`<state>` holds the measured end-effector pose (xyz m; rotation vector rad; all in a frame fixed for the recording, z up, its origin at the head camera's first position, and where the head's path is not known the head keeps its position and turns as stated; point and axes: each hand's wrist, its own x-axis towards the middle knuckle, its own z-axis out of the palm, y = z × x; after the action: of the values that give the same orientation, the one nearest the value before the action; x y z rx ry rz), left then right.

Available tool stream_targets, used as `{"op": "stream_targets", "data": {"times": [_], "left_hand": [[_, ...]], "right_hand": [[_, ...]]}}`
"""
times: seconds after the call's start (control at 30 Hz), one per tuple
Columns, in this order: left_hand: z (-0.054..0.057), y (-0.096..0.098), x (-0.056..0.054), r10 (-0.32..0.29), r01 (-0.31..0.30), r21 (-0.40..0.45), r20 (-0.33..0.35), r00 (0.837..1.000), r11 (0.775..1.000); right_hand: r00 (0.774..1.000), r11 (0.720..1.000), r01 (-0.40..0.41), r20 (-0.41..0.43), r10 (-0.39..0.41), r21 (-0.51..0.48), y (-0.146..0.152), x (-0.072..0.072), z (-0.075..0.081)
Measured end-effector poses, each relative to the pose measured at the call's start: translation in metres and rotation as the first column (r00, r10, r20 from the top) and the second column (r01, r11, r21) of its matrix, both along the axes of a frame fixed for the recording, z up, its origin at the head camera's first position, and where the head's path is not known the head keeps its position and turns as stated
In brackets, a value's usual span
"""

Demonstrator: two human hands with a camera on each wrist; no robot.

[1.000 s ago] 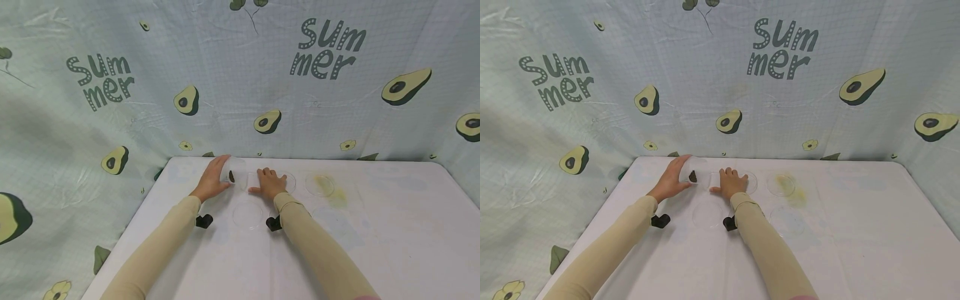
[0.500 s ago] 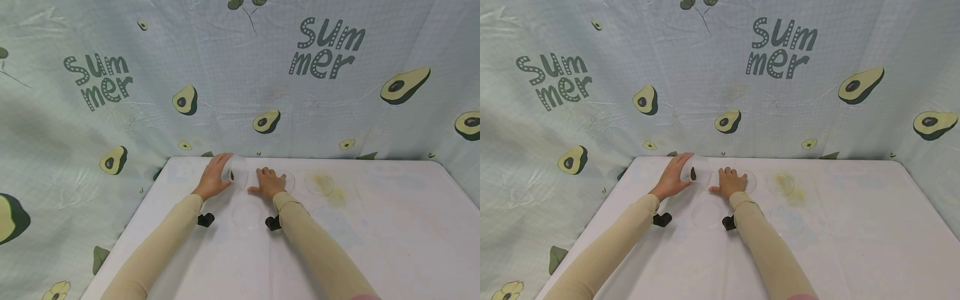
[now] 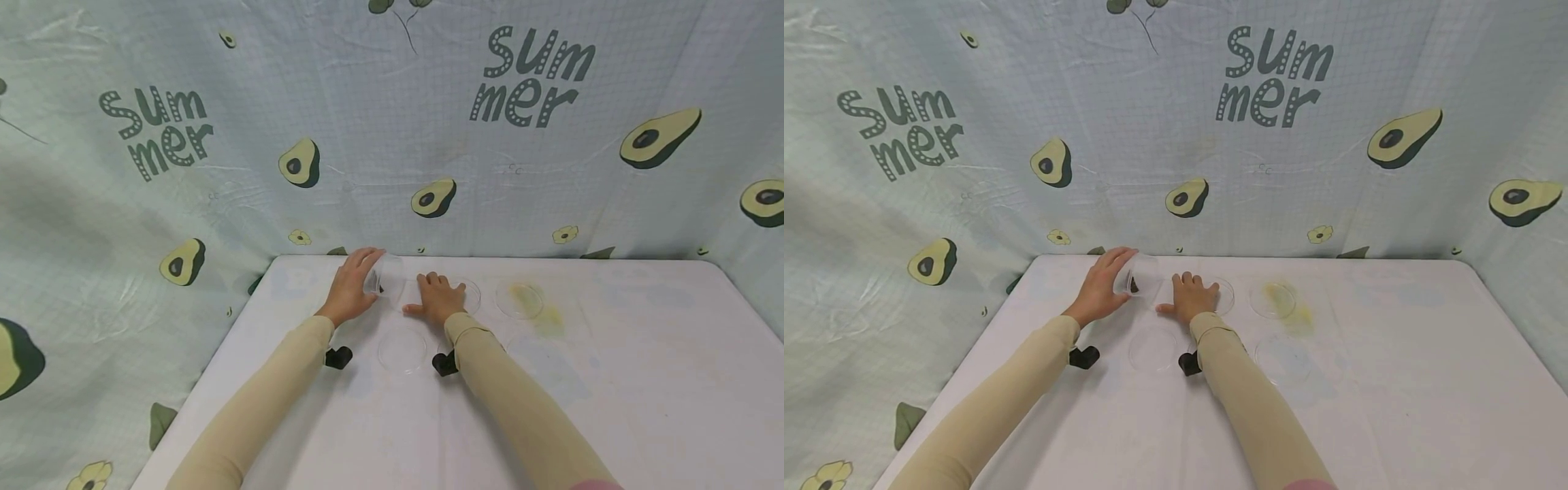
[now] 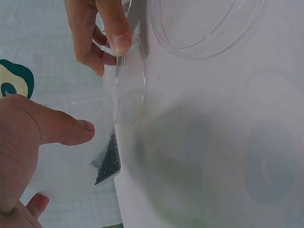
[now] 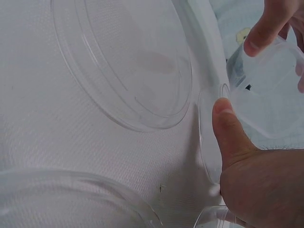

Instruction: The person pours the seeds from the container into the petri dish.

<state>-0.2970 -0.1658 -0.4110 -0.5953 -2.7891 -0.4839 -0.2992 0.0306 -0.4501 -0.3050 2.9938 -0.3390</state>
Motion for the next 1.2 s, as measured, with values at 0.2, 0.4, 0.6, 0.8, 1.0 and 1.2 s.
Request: {"op": "stream_targets", "data": {"times": [0.2,0.4,0.6,0.8,1.0,1.2], "left_hand": [[0.0,0.002,-0.001,0.008,-0.008,-0.013,0.004,1.0,1.0],[0.0,0.004,0.0,0.006,-0.006,-0.015,0.004,1.0,1.0],[0.001,0.006,0.0,-0.007,0.007,-0.028,-0.017,1.0,1.0],[0.001,0.009,-0.001,-0.026,0.024,-0.046,-0.042,0.999,0.999],[0.002,0.011,-0.002,-0.038,0.033,-0.076,-0.058,0.998,0.997],[0.003,0.013,-0.002,-0.052,0.045,-0.089,-0.074,0.996,0.995]], "right_hand": [[1.0,1.0,0.007,0.005,-0.007,0.006,-0.001,-0.001,0.0],[1.0,1.0,0.006,0.01,-0.006,0.014,-0.001,-0.001,0.0],[1.0,1.0,0.002,0.007,-0.003,0.027,-0.001,-0.002,0.0],[1.0,1.0,-0.002,0.01,0.002,0.024,-0.001,-0.002,0.0],[1.0,1.0,-0.003,0.016,0.002,0.025,0.0,-0.002,0.0],[1.0,1.0,0.001,0.025,-0.001,0.026,-0.001,-0.001,0.002]]}}
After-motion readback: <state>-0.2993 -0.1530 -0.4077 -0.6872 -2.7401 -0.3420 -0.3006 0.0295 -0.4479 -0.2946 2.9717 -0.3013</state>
